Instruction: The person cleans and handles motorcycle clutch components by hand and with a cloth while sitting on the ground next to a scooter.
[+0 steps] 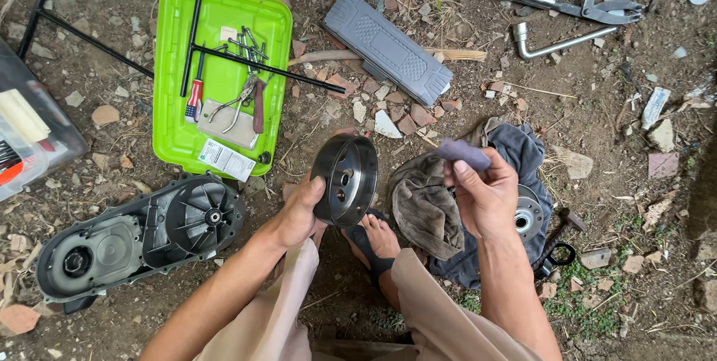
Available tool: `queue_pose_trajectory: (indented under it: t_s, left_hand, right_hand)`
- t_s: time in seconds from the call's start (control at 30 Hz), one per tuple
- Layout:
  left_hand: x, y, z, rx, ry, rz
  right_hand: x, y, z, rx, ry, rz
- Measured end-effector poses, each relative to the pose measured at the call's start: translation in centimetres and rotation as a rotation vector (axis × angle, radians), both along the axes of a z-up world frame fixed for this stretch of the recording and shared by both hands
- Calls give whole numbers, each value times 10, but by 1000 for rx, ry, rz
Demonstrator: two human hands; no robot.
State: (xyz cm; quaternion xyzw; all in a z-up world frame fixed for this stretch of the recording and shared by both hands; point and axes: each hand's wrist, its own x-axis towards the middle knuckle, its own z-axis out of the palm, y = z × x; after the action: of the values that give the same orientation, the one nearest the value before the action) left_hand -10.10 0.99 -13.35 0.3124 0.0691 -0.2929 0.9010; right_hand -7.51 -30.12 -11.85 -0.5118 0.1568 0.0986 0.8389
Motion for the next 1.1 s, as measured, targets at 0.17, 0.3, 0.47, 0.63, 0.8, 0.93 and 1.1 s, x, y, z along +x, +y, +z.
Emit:
queue_pose_trajectory:
  t_s: [0.17, 0.3, 0.47, 0.63, 0.8, 0.93, 1.1]
  left_hand:
    - [-6, 4, -23, -25, 53, 24]
    - [16, 6, 5, 149, -141, 13]
    - [48, 5, 50, 389, -372, -37]
    - [56, 10, 68, 438, -432, -96]
    - [59, 11, 72, 539, -553, -104]
    - [59, 11, 75, 615, -589, -147]
    - [58, 14, 77, 717, -743, -123]
  right_hand:
    - [-5, 10, 0, -230, -129, 24]
    - [1, 32, 26, -794, -425, 161]
    - [25, 56, 51, -1103, -974, 426]
    - [36, 71, 73, -1163, -1279, 530]
    - [35, 76, 80, -1216, -1324, 472]
    - [34, 70, 75, -1368, -1306, 323]
    - [35, 51, 60, -1427, -1124, 217]
